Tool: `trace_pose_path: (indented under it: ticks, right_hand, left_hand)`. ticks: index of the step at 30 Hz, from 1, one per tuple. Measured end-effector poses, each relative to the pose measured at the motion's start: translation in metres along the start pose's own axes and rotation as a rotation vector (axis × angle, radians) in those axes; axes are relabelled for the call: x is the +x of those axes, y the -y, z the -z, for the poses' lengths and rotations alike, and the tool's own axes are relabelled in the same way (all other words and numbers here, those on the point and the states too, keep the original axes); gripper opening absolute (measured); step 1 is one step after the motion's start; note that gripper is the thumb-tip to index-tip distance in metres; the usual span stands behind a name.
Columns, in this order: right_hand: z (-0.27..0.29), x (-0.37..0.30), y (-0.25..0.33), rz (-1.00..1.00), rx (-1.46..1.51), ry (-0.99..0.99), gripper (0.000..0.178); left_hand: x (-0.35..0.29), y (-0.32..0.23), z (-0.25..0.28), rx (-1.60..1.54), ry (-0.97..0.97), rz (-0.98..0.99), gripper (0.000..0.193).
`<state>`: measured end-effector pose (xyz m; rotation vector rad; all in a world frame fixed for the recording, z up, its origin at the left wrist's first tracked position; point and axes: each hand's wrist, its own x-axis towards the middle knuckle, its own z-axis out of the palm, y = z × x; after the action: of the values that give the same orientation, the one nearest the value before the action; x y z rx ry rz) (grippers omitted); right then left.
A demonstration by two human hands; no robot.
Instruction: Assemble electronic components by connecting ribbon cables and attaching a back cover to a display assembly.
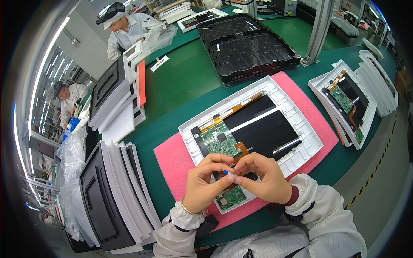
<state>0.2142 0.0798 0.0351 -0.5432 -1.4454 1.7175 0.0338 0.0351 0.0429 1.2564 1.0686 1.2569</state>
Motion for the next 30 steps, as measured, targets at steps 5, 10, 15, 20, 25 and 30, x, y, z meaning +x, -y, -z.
trace_pose_path:
  ticks: [5, 10, 15, 20, 25, 30]
  right_hand:
    - [-0.001, -0.001, 0.002, 0.190, -0.368, -0.088, 0.019]
    - [0.000, -0.002, 0.000, 0.230, -0.406, -0.064, 0.019]
    - [0.002, -0.002, 0.002, -0.019, -0.041, -0.002, 0.023]
    - [0.005, -0.001, 0.006, -0.135, 0.175, 0.062, 0.023]
    - [0.006, -0.001, 0.005, -0.172, 0.213, 0.095, 0.022]
    - [0.007, 0.000, 0.002, -0.168, 0.207, 0.089, 0.020]
  left_hand:
    - [0.000, -0.008, -0.005, -0.079, -0.057, 0.064, 0.014]
    - [0.000, -0.004, 0.002, 0.092, -0.055, -0.069, 0.015]
    - [0.001, -0.012, 0.002, 0.092, -0.042, -0.049, 0.018]
    - [0.002, -0.016, 0.005, 0.162, 0.038, -0.067, 0.021]
    - [0.002, -0.020, 0.006, 0.317, 0.098, -0.077, 0.019]
    - [0.003, -0.025, 0.005, 0.393, 0.109, -0.106, 0.017]
